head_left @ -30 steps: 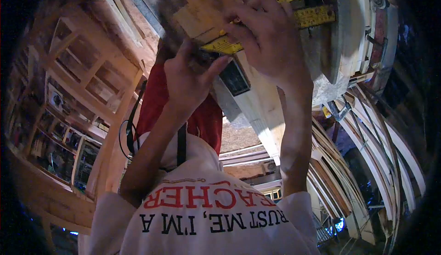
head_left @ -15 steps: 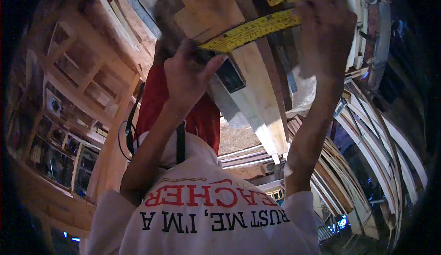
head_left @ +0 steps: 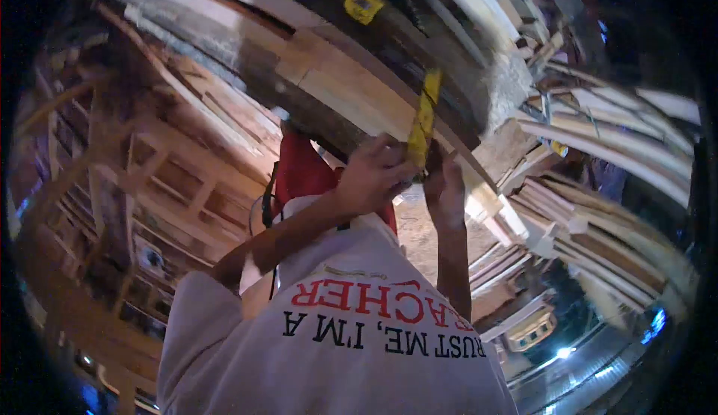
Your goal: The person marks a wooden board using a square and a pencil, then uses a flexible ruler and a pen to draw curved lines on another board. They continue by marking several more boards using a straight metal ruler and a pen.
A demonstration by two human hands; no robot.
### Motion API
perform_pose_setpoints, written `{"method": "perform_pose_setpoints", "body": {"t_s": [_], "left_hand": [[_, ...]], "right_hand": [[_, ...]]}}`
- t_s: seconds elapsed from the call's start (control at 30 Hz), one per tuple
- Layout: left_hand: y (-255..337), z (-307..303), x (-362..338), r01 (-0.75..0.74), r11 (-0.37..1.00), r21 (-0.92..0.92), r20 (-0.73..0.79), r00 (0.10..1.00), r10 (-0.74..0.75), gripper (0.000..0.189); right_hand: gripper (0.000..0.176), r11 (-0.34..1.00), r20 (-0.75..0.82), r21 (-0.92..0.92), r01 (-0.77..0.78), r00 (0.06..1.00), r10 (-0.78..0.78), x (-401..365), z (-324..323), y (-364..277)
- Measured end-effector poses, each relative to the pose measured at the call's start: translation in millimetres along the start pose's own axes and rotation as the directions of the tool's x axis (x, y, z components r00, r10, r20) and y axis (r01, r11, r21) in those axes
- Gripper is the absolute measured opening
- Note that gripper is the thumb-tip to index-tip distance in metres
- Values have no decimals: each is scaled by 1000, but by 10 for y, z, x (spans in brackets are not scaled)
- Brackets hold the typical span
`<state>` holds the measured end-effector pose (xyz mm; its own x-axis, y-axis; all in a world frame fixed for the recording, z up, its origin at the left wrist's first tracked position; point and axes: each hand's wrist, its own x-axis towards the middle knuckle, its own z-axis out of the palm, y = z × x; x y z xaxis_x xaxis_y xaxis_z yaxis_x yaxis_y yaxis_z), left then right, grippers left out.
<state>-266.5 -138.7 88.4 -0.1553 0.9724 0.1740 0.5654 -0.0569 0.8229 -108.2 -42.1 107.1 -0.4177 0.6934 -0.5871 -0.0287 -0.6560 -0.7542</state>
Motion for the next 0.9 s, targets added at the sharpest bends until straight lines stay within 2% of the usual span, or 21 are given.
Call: {"method": "perform_pose_setpoints", "body": {"t_s": [0.03, 0.07, 0.1, 0.13, 0.2, 0.23, 0.33, 0.37, 0.4, 0.43, 0.47, 0.5, 0.53, 0.6, 0.67, 0.73, 0.8, 0.87, 0.9], "left_hand": [[119, 88, 8, -64, 998, 24, 53, 997, 62, 36], [225, 159, 12, -130, 991, 44, 106, 987, 125, 37], [369, 187, 12, -150, 988, -34, 112, 982, 153, 45], [392, 209, 20, -199, 979, -52, 149, 967, 205, 45], [472, 359, -43, -308, 932, -191, 311, 882, 355, 51], [498, 403, -32, -352, 906, -235, 344, 842, 416, 51], [416, 463, 89, -167, 969, -182, 405, 885, 229, 54], [346, 462, 127, -82, 988, -132, 401, 907, 129, 53], [241, 486, 196, -83, 993, -87, 335, 936, 108, 53], [96, 516, 273, -79, 996, -38, 257, 963, 87, 54], [-125, 589, 379, -112, 993, -34, 282, 952, 117, 54], [-407, 670, 509, -39, 998, -44, 282, 958, 50, 53], [-636, 710, 569, 39, 998, -57, 287, 958, -21, 52], [-956, 797, 724, 13, 1000, -2, 274, 962, -12, 51], [-1193, 809, 904, -52, 997, 49, 273, 961, 36, 50], [-1374, 846, 1029, -155, 983, 102, 277, 953, 122, 50], [-1471, 939, 1128, -332, 930, 156, 286, 917, 279, 50], [-1218, 979, 1152, -439, 887, 144, 335, 865, 374, 50], [-847, 947, 1112, -218, 973, 77, 249, 949, 193, 49]], "right_hand": [[32, 999, -20, 30, 36, 999, -35, -167, -47, 9], [32, 972, -65, -228, 53, 995, -69, -316, -96, 11], [31, 882, -122, -469, 39, 987, -108, -465, -160, 29], [31, 895, -169, -444, 53, 975, -141, -553, -196, 76], [30, 999, -364, -55, 3, 931, -23, -787, -392, 236], [28, 992, -356, -54, 117, 926, -128, -826, -600, 450], [27, 895, -431, -433, 111, 846, -314, -1132, -787, 447], [27, 906, -485, -402, 131, 809, -332, -1161, -924, 649], [27, 915, -523, -378, 144, 782, -339, -1190, -964, 647], [27, 854, -514, -513, 91, 764, -391, -1203, -985, 604], [28, 775, -496, -632, 32, 752, -435, -1200, -1045, 547], [28, 824, -497, -552, 127, 743, -448, -1139, -1063, 477], [28, 836, -527, -532, 130, 722, -448, -1058, -1130, 470], [28, 919, -497, -320, 231, 784, -371, -951, -1303, 565], [31, 783, -488, -509, 358, 629, -605, -857, -1290, 559], [27, 735, -512, -652, 185, 608, -607, -785, -1201, 324], [26, 386, -309, -921, 54, 504, -807, -569, -1119, 252], [28, 233, -228, -970, -69, 593, -773, -338, -961, 149], [27, 148, -197, -980, -130, 676, -710, -195, -863, 165]]}}
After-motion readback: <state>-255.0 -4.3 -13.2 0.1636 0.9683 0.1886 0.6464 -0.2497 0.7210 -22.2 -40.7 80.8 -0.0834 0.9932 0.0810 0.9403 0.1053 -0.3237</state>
